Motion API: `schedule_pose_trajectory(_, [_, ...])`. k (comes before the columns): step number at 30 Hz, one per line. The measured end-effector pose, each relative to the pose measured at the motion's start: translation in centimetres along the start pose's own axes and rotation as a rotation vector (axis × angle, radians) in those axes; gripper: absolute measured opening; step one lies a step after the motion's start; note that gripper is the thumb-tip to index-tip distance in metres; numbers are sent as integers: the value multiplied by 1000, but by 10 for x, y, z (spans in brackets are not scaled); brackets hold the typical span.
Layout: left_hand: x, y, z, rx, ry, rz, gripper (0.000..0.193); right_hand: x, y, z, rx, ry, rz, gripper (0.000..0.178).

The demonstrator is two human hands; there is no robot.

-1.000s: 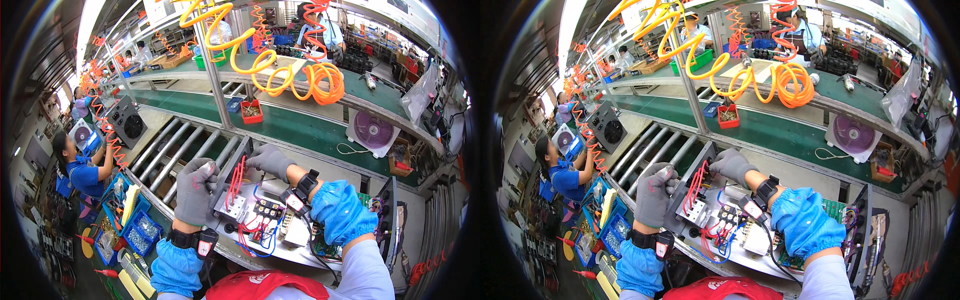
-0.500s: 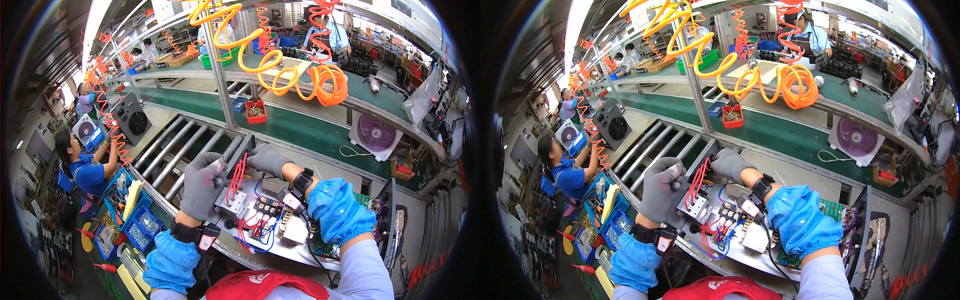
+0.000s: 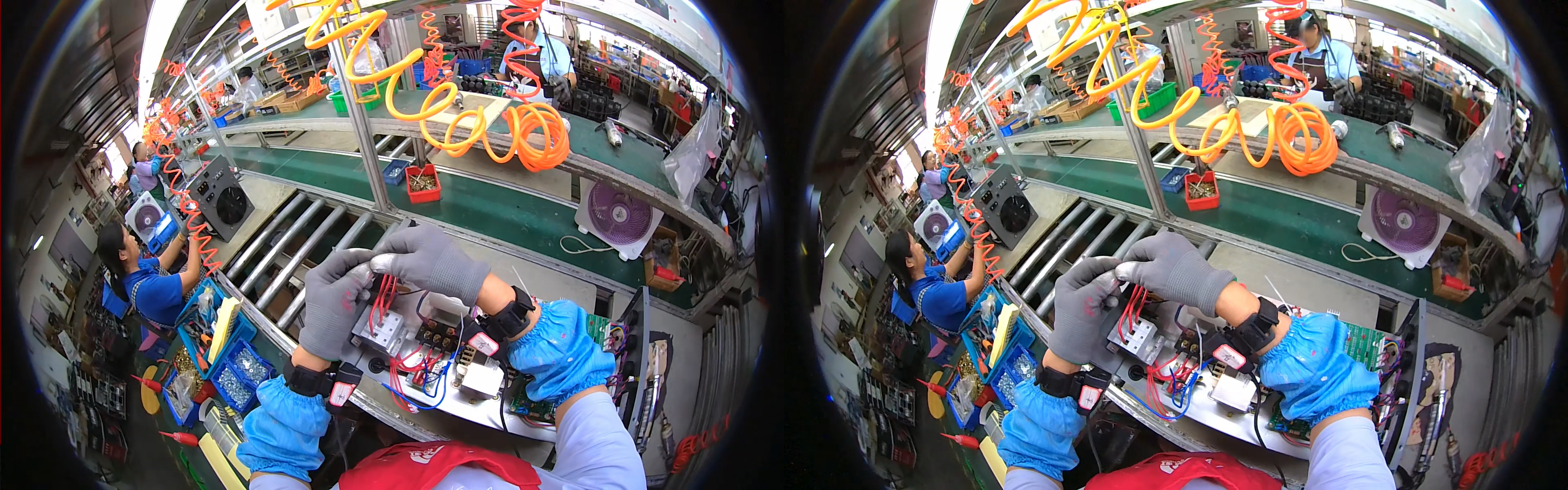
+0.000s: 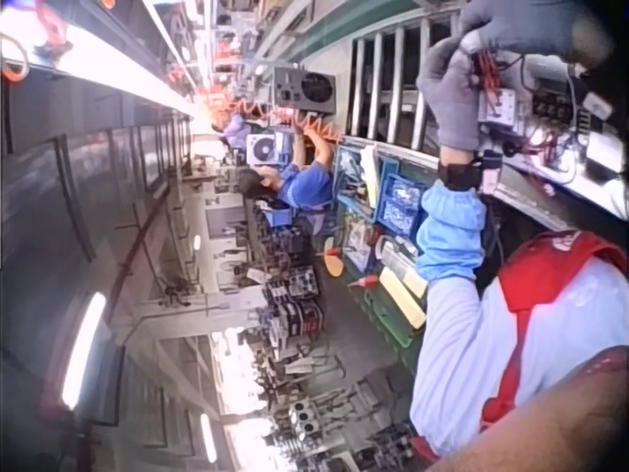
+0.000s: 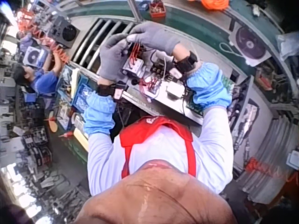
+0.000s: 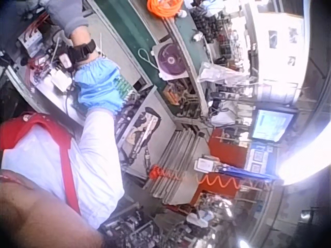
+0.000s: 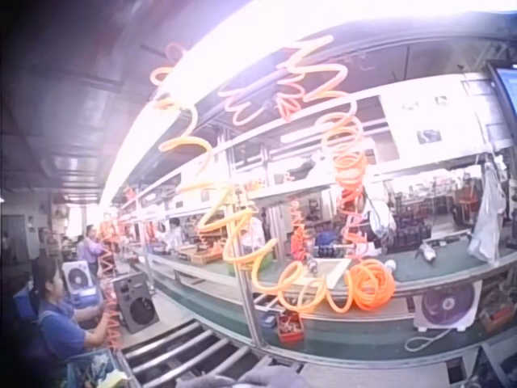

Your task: Assembling and wiring an electronic inverter unit on a factory production line.

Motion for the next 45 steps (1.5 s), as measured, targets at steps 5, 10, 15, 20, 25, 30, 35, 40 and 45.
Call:
schedule_pose_trajectory(5, [-8, 0, 4, -64, -31, -161, 23, -8, -8, -1, -57, 5, 81, 30])
schedule_pose_trajectory(10, [8, -14, -5, -123, -80, 142, 20, -77, -24, -4, -17, 215, 337, 34])
schedule_pose_trajectory(15, [9, -16, -4, -124, -78, 95, 19, -99, 0, -6, 49, 183, 333, 36])
schedule_pose_trajectory(20, [7, -16, -2, -136, -104, 100, 20, -99, 3, -6, 86, 248, 387, 39])
schedule_pose_trajectory(25, [8, -12, -5, -117, -145, 131, 20, -103, -8, -3, 149, 406, 517, 45])
schedule_pose_trajectory(30, [13, -21, -7, -115, -122, 178, 23, -104, 6, -12, 142, 361, 528, 45])
schedule_pose_trajectory(35, [16, -12, -4, -73, -126, 183, 25, -110, 21, -8, 233, 228, 494, 45])
schedule_pose_trajectory(40, [20, -10, -7, -23, -124, 204, 22, -106, 21, 1, 196, 481, 316, 37])
schedule_pose_trajectory(45, [19, -9, -7, -35, -129, 189, 18, -117, 22, -6, 140, 365, 518, 45])
Point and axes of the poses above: each hand's wrist, its own z-axis away from the middle knuckle, its own y-axis out of the palm, x = y × z, the point moved 8 cm from there along -z, towards the middle knuckle, and after that the axes turned 6 degrees about -y, right-handed, at the moved point
